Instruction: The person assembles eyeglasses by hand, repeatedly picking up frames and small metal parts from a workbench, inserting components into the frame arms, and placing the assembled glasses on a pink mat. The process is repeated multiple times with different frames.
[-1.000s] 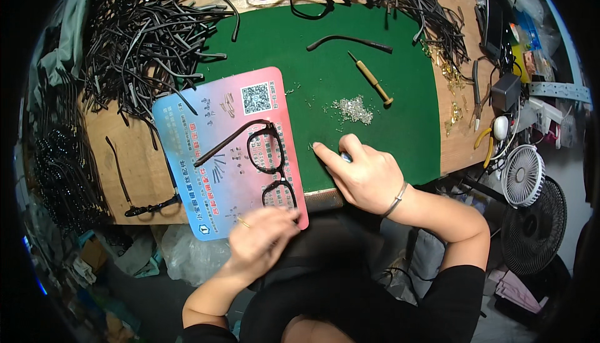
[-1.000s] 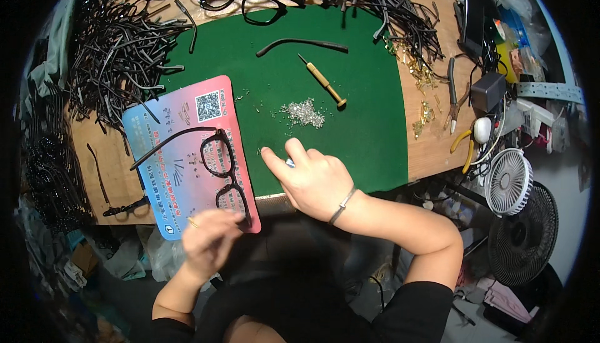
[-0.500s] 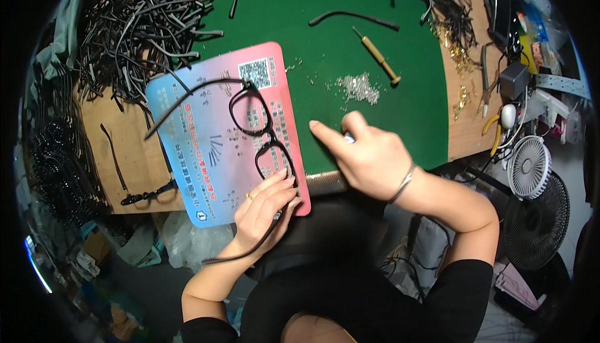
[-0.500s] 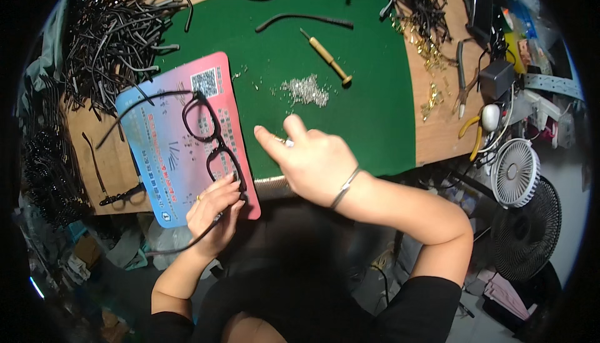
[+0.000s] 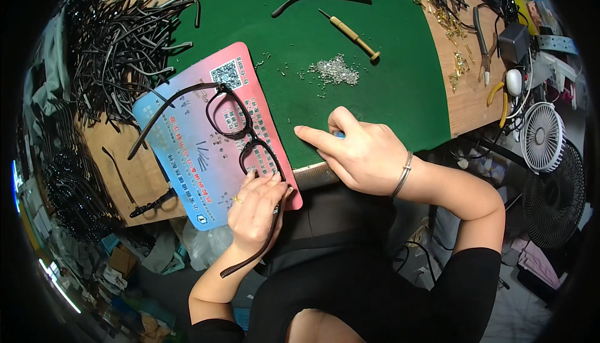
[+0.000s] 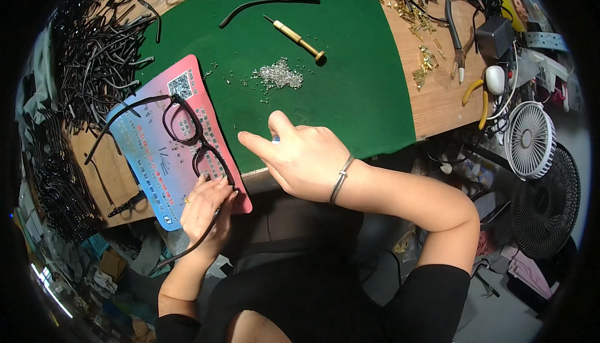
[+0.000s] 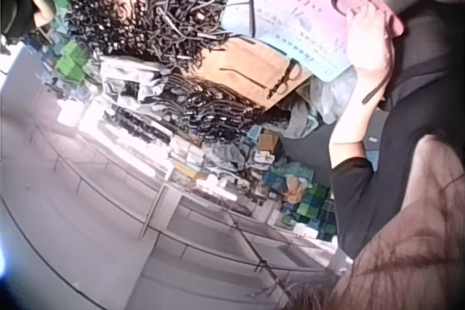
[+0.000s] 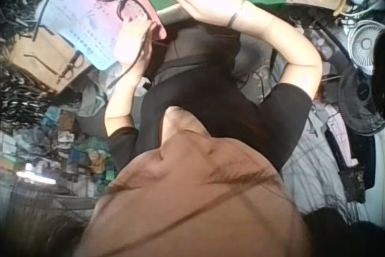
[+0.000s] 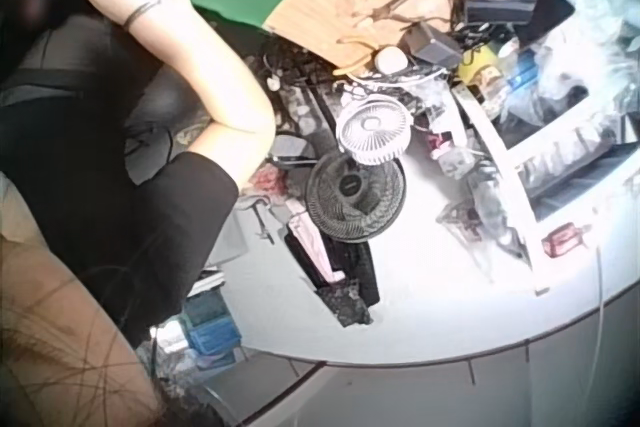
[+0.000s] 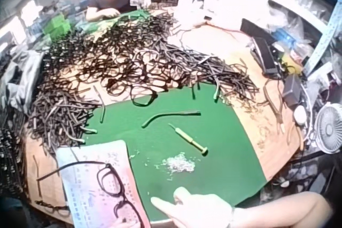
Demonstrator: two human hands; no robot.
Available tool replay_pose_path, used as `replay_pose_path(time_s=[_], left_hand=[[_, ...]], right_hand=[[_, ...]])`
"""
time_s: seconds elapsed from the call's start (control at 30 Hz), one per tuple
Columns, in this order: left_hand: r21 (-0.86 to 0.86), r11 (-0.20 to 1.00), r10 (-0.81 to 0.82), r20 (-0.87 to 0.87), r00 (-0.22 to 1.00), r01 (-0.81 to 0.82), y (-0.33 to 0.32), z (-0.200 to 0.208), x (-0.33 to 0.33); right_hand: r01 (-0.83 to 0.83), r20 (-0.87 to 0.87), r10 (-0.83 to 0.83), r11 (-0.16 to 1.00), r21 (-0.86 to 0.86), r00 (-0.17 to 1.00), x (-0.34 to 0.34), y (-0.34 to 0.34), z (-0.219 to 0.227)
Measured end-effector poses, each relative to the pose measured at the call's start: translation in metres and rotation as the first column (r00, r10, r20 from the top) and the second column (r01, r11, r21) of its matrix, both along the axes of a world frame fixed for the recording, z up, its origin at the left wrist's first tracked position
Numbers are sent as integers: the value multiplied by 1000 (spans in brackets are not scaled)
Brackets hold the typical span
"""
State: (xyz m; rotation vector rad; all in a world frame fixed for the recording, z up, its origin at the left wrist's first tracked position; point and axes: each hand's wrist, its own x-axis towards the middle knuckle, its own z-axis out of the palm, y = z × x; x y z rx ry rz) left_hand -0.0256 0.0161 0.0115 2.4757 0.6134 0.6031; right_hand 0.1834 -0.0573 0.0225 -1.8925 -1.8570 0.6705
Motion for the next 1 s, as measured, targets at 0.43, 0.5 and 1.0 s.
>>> replay_pose_path(time_s=[0.43, 0.5, 1.0], left_hand=[[-13, 998, -56, 71, 996, 58, 14, -17, -7], [4, 999, -49, 78, 996, 49, 14, -18, -5], [15, 999, -30, 110, 993, 29, 13, -22, -7]], right_hand=[[-305, -224, 293, 952, -20, 930, -5, -4, 4], [-303, -187, 296, 953, -10, 937, -10, 0, -5], [-310, -105, 312, 950, 28, 944, -13, 3, -1]])
